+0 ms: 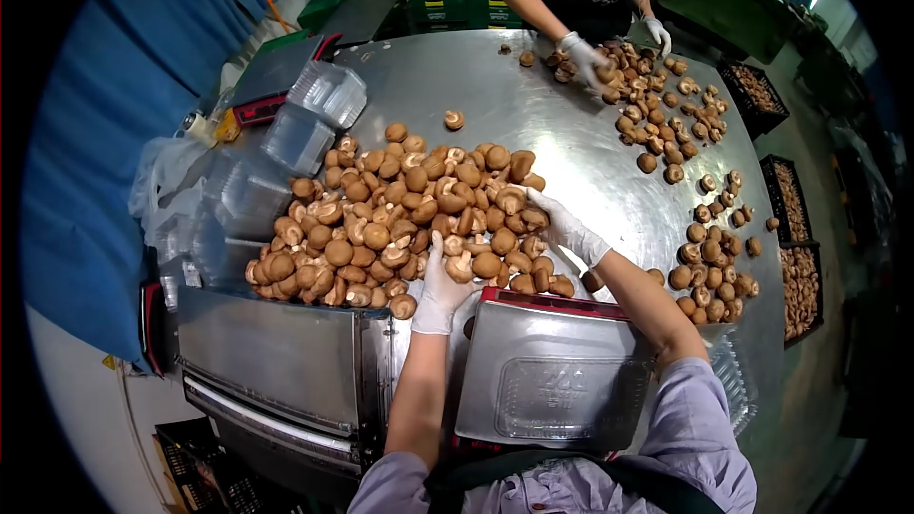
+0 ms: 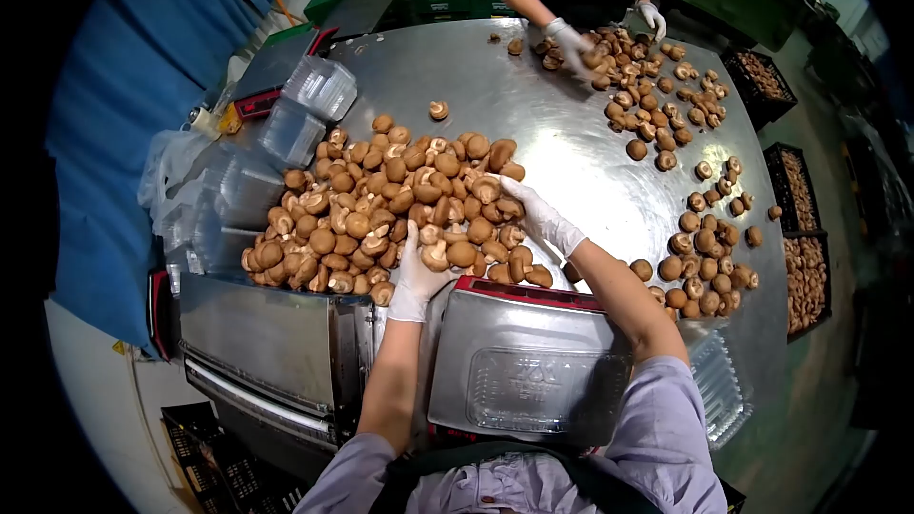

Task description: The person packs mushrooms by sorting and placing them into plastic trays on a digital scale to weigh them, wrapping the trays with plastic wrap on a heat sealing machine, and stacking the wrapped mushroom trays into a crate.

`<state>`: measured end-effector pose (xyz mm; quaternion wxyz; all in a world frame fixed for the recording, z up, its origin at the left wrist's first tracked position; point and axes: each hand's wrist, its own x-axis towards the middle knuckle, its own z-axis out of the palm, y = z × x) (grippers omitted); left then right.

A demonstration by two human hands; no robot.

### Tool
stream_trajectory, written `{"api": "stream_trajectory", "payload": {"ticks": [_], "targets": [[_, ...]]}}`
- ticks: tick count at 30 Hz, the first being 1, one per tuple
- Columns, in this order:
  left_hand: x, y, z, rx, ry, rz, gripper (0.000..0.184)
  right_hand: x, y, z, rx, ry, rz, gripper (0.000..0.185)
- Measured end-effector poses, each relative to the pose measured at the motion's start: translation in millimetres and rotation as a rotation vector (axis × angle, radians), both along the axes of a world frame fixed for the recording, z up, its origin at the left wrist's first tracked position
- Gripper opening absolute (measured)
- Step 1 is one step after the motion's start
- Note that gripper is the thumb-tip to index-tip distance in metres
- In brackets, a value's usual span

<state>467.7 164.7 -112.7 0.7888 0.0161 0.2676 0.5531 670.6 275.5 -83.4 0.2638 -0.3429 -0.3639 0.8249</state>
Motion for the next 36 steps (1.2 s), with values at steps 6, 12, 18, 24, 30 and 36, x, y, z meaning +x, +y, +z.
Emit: {"api": "stream_trajectory", "payload": {"ticks": [6, 12, 18, 24, 30, 36], "targets": [[7.1, 16.7, -0.9, 0.108, 0.04, -0.031, 0.079, -6.0, 14.3, -26.9, 0.274, -0.026, 0.126, 0.064], [1.9, 8.1, -13.7, -0.057, 0.228, -0.036, 0.076, -23.3, 11.9, -64.3, 0.618, -0.331, 0.154, 0.054], [2.1, 7.5, -0.9, -0.055, 0.354, -0.065, 0.094, -7.9, -12.7, 3.8, 0.491, -0.321, 0.245, 0.075], [8.0, 12.5, 7.2, -0.058, 0.391, -0.06, 0.101, -12.8, -14.0, 10.5, 0.574, -0.304, 0.328, 0.078], [11.2, 5.8, 16.4, -0.031, 0.386, -0.067, 0.101, -18.5, -13.5, 2.2, 0.475, -0.356, 0.288, 0.068], [10.5, 5.4, 16.5, -0.064, 0.425, -0.105, 0.096, -17.6, -13.3, 11.9, 0.459, -0.328, 0.299, 0.066]]}}
